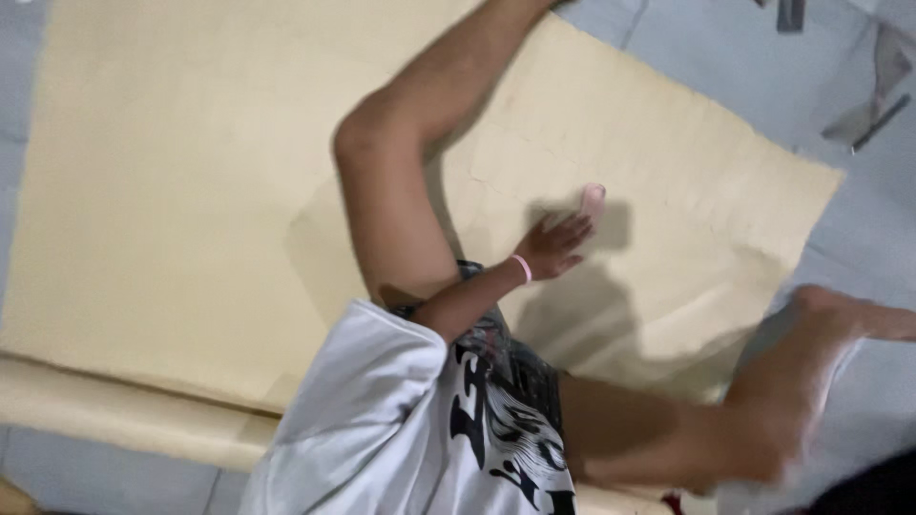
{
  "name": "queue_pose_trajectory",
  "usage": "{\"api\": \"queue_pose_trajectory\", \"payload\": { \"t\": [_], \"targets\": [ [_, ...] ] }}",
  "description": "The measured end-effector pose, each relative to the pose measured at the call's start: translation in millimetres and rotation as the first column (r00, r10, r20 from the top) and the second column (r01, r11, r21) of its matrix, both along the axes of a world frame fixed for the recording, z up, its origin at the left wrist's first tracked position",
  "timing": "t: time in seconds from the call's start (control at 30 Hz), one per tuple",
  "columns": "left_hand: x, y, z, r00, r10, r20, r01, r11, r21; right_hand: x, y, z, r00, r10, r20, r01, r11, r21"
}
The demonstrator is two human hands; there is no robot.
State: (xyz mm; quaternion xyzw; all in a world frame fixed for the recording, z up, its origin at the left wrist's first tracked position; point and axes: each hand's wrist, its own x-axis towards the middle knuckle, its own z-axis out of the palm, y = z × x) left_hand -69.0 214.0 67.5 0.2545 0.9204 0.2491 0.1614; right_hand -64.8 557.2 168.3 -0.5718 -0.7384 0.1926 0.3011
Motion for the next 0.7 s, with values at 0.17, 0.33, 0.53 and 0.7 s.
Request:
{"api": "queue_pose_trajectory", "payload": {
  "t": [0.17, 0.33, 0.53, 0.7],
  "targets": [
    [-6.3, 6.0, -21.9, 0.999, 0.01, -0.031, -0.007, 0.995, 0.097, 196.1, -37.2, -27.1, 0.996, -0.05, 0.071, 0.025, 0.95, 0.311],
    [-28.9, 9.3, -41.9, 0.946, 0.308, 0.104, -0.325, 0.886, 0.33, 99.7, -30.9, -72.2, 0.654, 0.721, 0.23, -0.754, 0.599, 0.269],
    [-51.7, -20.0, -50.8, 0.87, 0.491, -0.03, -0.439, 0.803, 0.402, -16.4, -125.2, -111.2, 0.098, 0.959, 0.264, -0.924, 0.186, -0.333],
    [-62.7, -24.5, -44.9, 0.944, 0.329, -0.037, -0.308, 0.913, 0.266, -11.3, -146.3, -111.9, 0.144, 0.953, 0.267, -0.955, 0.205, -0.215]
  ]
}}
